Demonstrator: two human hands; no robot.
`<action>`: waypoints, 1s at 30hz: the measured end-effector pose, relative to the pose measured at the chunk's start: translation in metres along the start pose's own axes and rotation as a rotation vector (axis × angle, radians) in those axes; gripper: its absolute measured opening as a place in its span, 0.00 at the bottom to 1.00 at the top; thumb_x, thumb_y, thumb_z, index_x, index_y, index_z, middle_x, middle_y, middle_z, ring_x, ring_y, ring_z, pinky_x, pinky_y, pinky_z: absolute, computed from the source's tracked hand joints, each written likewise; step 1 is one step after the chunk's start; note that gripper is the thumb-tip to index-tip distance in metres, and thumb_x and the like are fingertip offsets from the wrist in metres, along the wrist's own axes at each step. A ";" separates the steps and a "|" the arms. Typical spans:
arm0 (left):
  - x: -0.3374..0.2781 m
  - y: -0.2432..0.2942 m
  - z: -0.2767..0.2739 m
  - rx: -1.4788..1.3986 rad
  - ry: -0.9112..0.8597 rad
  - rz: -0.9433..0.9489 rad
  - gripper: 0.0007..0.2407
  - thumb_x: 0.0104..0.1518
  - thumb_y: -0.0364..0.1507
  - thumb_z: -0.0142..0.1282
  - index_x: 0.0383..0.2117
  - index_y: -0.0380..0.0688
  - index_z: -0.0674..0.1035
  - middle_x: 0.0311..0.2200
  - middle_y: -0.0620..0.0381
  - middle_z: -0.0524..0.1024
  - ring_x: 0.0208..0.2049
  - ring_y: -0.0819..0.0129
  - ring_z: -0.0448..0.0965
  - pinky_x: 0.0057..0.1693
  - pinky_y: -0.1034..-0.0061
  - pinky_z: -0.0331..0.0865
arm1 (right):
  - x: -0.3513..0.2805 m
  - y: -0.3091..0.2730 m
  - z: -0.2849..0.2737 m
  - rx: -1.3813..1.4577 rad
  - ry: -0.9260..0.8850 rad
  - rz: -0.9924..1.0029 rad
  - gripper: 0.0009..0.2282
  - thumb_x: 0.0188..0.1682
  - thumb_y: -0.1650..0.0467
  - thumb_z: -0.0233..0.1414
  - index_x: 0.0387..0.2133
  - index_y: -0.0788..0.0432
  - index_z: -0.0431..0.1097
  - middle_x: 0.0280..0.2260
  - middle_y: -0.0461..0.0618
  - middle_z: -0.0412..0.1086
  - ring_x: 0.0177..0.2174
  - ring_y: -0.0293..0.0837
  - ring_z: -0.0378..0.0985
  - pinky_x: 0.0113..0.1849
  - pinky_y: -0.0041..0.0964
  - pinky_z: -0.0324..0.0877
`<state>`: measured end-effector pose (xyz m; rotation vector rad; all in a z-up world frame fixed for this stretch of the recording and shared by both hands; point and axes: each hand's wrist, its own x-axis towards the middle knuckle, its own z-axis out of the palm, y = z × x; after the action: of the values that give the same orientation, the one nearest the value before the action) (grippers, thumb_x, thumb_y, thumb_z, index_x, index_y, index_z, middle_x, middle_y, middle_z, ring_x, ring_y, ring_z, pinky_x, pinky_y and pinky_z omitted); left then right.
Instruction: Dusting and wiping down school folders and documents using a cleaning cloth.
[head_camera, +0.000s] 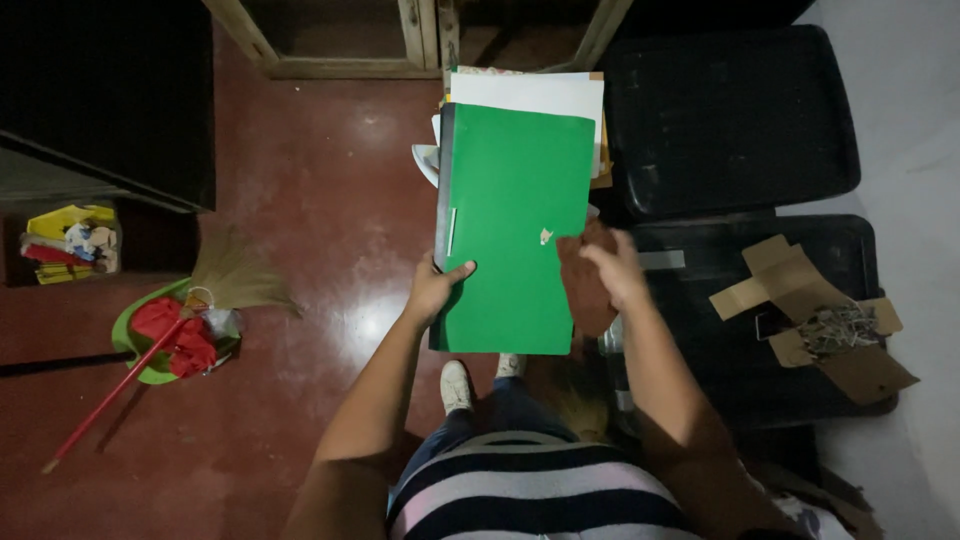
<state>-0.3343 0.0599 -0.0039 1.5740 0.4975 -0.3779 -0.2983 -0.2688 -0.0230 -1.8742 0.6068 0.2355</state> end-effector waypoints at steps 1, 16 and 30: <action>-0.003 0.002 0.002 0.002 -0.002 -0.002 0.27 0.43 0.37 0.76 0.49 0.44 0.77 0.41 0.47 0.82 0.47 0.55 0.81 0.53 0.59 0.71 | -0.012 -0.017 -0.007 0.001 0.001 0.003 0.38 0.38 0.60 0.65 0.63 0.58 0.59 0.58 0.65 0.63 0.55 0.61 0.69 0.51 0.59 0.68; 0.003 -0.021 0.006 -0.209 0.008 0.185 0.21 0.45 0.16 0.60 0.48 0.42 0.74 0.39 0.51 0.77 0.44 0.57 0.75 0.52 0.64 0.69 | -0.090 -0.057 0.104 -1.046 -0.100 -1.056 0.32 0.42 0.59 0.57 0.64 0.31 0.57 0.66 0.49 0.52 0.64 0.69 0.49 0.53 0.82 0.52; -0.006 -0.010 0.016 -0.337 0.034 0.114 0.34 0.49 0.25 0.70 0.66 0.44 0.66 0.54 0.50 0.74 0.56 0.61 0.71 0.63 0.62 0.63 | -0.010 -0.099 0.154 -0.775 0.149 -1.370 0.30 0.34 0.61 0.61 0.55 0.47 0.69 0.56 0.63 0.63 0.50 0.67 0.72 0.45 0.60 0.71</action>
<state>-0.3439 0.0440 -0.0099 1.2768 0.4685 -0.1691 -0.2372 -0.0979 0.0029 -2.6133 -0.8739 -0.6620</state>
